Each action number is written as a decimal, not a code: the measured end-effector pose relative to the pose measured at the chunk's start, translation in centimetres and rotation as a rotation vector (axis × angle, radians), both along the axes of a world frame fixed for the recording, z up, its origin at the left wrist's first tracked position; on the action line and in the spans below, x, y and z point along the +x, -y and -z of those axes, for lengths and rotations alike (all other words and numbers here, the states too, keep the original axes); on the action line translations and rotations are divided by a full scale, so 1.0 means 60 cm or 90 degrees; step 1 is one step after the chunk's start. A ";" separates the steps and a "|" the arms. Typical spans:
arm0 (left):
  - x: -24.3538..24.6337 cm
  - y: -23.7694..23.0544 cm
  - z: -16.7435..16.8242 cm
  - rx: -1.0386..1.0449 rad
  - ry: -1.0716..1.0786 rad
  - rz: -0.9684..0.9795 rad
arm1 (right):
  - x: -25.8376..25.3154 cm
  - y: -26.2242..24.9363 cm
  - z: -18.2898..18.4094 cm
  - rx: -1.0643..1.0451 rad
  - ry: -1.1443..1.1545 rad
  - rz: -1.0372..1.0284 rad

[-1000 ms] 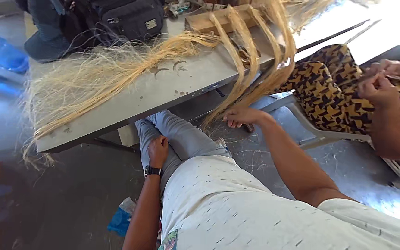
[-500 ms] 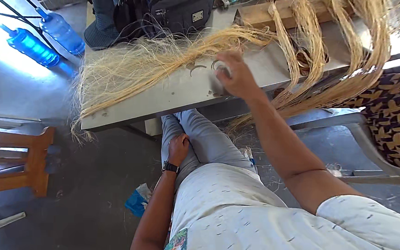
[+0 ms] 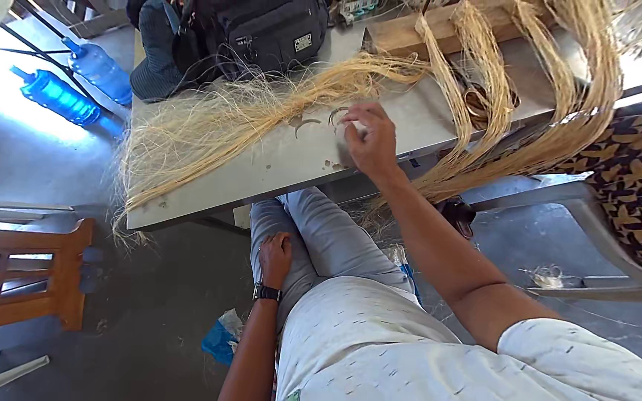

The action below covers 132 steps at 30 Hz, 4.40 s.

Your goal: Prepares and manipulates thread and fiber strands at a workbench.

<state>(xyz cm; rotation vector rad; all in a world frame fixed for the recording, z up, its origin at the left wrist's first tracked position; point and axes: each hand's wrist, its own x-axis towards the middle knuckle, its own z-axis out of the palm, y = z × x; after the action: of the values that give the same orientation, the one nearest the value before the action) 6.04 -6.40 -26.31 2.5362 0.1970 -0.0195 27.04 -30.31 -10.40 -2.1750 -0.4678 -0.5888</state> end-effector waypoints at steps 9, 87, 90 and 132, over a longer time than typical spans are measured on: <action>0.010 0.010 0.005 0.012 -0.040 0.004 | 0.092 -0.008 -0.131 -0.093 -0.080 -0.040; 0.452 -0.017 -0.423 -0.007 0.029 0.233 | 0.178 -0.052 -0.205 0.446 -0.359 -0.270; 0.443 -0.031 -0.396 -0.018 0.032 0.210 | 0.194 -0.038 -0.219 0.526 -0.372 -0.343; 0.448 0.048 -0.646 -0.258 0.125 0.221 | 0.158 -0.215 -0.062 -0.066 -0.269 -0.246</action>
<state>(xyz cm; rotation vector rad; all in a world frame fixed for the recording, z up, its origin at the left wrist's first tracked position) 32.93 -9.28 12.44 2.1218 -0.2975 0.0485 36.50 -17.41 -6.66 -2.1482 -0.6722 0.1082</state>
